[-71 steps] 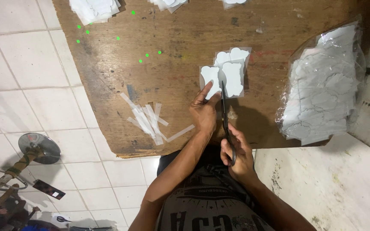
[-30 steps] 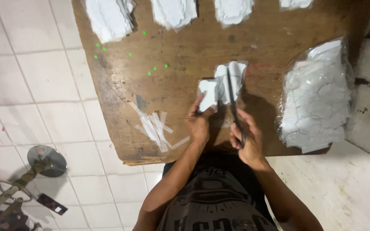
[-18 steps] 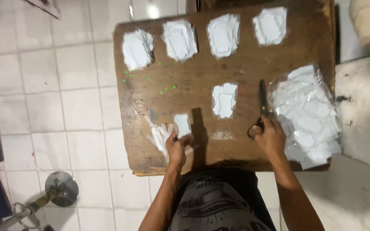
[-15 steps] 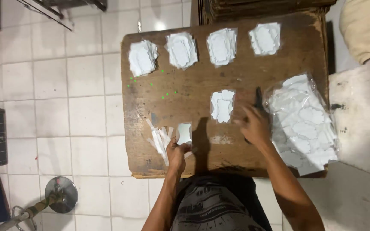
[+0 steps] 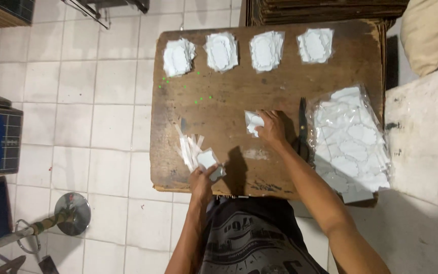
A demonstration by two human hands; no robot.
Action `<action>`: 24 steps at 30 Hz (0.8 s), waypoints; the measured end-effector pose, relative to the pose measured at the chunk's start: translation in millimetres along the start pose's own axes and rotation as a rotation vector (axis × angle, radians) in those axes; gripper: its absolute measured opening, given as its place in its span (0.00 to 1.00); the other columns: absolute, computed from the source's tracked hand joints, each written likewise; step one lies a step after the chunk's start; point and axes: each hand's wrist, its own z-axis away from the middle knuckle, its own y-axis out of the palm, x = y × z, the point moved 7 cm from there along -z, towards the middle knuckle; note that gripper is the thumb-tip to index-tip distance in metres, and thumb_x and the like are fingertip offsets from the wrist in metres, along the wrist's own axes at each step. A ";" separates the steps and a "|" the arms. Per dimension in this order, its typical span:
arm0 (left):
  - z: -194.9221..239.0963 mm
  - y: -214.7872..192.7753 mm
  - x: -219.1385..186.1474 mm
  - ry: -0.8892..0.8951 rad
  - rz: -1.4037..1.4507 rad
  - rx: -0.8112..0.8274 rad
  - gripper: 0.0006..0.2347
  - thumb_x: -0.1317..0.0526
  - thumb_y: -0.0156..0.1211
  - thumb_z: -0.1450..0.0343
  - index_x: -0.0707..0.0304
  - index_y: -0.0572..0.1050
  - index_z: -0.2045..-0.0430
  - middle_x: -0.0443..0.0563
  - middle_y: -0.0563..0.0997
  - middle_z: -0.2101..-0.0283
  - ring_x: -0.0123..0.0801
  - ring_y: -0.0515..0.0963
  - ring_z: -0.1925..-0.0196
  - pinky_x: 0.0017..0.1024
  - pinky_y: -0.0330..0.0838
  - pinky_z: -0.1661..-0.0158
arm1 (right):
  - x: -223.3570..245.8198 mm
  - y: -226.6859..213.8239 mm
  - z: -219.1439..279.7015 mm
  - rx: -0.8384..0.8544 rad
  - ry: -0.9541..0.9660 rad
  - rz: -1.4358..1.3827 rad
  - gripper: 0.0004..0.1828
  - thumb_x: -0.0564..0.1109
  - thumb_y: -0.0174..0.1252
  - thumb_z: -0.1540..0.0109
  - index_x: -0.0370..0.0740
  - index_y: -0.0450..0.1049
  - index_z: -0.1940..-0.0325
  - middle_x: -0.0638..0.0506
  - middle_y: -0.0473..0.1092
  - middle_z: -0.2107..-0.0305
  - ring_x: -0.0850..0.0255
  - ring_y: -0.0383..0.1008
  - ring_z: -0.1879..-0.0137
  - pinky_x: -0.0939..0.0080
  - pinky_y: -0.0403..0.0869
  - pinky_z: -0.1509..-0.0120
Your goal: Cutting out fabric shapes from a sheet using scissors and arranging them on a table
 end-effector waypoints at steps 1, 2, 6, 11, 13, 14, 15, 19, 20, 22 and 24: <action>0.4 7.9 -7.3 -0.007 0.003 0.006 0.13 0.70 0.74 0.42 0.79 0.73 0.73 0.64 0.74 0.72 0.47 0.76 0.68 0.48 0.79 0.68 | 7.1 -4.6 4.8 0.003 0.003 0.009 0.36 0.45 0.74 0.54 0.46 0.76 0.41 0.50 0.75 0.52 0.51 0.73 0.42 0.50 0.68 0.35; 0.3 16.4 -18.6 0.023 -0.084 0.035 0.13 0.69 0.75 0.42 0.77 0.75 0.71 0.64 0.74 0.69 0.47 0.76 0.66 0.53 0.71 0.70 | 3.9 -5.9 9.8 0.018 0.180 -0.257 0.36 0.42 0.76 0.55 0.45 0.77 0.42 0.51 0.76 0.53 0.55 0.75 0.43 0.54 0.69 0.36; -10.6 61.9 -52.4 0.042 0.025 0.127 0.14 0.73 0.66 0.41 0.78 0.74 0.63 0.65 0.75 0.62 0.52 0.77 0.57 0.53 0.78 0.56 | 141.9 -93.9 11.0 0.069 0.483 -0.867 0.38 0.39 0.81 0.61 0.39 0.80 0.47 0.53 0.75 0.68 0.66 0.72 0.59 0.65 0.71 0.53; -5.6 110.1 -84.6 -0.031 0.181 0.399 0.30 0.53 0.58 0.32 0.74 0.64 0.36 0.70 0.65 0.42 0.59 0.70 0.45 0.55 0.70 0.51 | 150.2 -81.9 -3.2 0.111 0.354 -0.716 0.45 0.40 0.81 0.60 0.40 0.75 0.38 0.48 0.76 0.53 0.59 0.72 0.46 0.60 0.70 0.40; 0.6 122.5 -99.3 -0.067 0.263 0.530 0.40 0.35 0.52 0.28 0.74 0.58 0.32 0.76 0.60 0.31 0.66 0.63 0.31 0.63 0.56 0.36 | 165.4 -92.1 -16.3 0.120 0.285 -0.494 0.45 0.44 0.80 0.58 0.46 0.75 0.36 0.47 0.76 0.47 0.52 0.73 0.37 0.55 0.68 0.34; -9.3 121.8 -97.6 -0.021 0.218 0.560 0.23 0.48 0.62 0.32 0.67 0.69 0.50 0.60 0.71 0.53 0.44 0.71 0.53 0.41 0.66 0.54 | 176.5 -100.0 -23.5 0.088 0.253 -0.422 0.46 0.44 0.80 0.57 0.46 0.74 0.34 0.46 0.75 0.46 0.51 0.73 0.37 0.53 0.68 0.33; -19.3 119.7 -95.6 0.025 0.174 0.584 0.08 0.61 0.73 0.35 0.60 0.81 0.69 0.44 0.82 0.75 0.23 0.80 0.74 0.19 0.76 0.72 | 188.3 -106.2 -30.7 0.061 0.220 -0.353 0.47 0.44 0.79 0.57 0.46 0.73 0.33 0.46 0.74 0.44 0.50 0.72 0.37 0.52 0.69 0.33; -49.1 118.8 -102.8 0.049 0.257 0.530 0.08 0.71 0.74 0.38 0.64 0.80 0.71 0.47 0.83 0.75 0.23 0.79 0.77 0.20 0.75 0.72 | 223.8 -115.8 -45.6 0.042 0.261 -0.404 0.57 0.46 0.79 0.55 0.35 0.61 0.26 0.33 0.62 0.34 0.37 0.60 0.28 0.39 0.61 0.25; -50.6 115.2 -111.2 0.047 0.285 0.480 0.10 0.72 0.75 0.40 0.64 0.81 0.70 0.49 0.84 0.73 0.25 0.81 0.75 0.21 0.76 0.69 | 217.9 -113.4 -42.6 0.000 0.404 -0.531 0.58 0.42 0.78 0.53 0.33 0.54 0.24 0.28 0.60 0.37 0.36 0.66 0.34 0.37 0.67 0.32; -55.4 116.5 -121.5 0.043 0.325 0.420 0.13 0.74 0.77 0.43 0.64 0.81 0.69 0.51 0.85 0.71 0.26 0.82 0.72 0.22 0.77 0.66 | 194.8 -93.7 -36.0 -0.029 0.545 -0.650 0.59 0.37 0.76 0.50 0.31 0.47 0.23 0.23 0.58 0.40 0.36 0.71 0.40 0.35 0.74 0.38; -61.9 123.1 -120.3 -0.021 0.494 0.380 0.18 0.78 0.76 0.47 0.66 0.82 0.65 0.57 0.86 0.67 0.35 0.85 0.68 0.30 0.79 0.60 | 158.2 -71.3 -25.7 -0.203 0.492 -0.785 0.37 0.32 0.74 0.48 0.30 0.68 0.36 0.44 0.73 0.66 0.60 0.80 0.61 0.59 0.80 0.53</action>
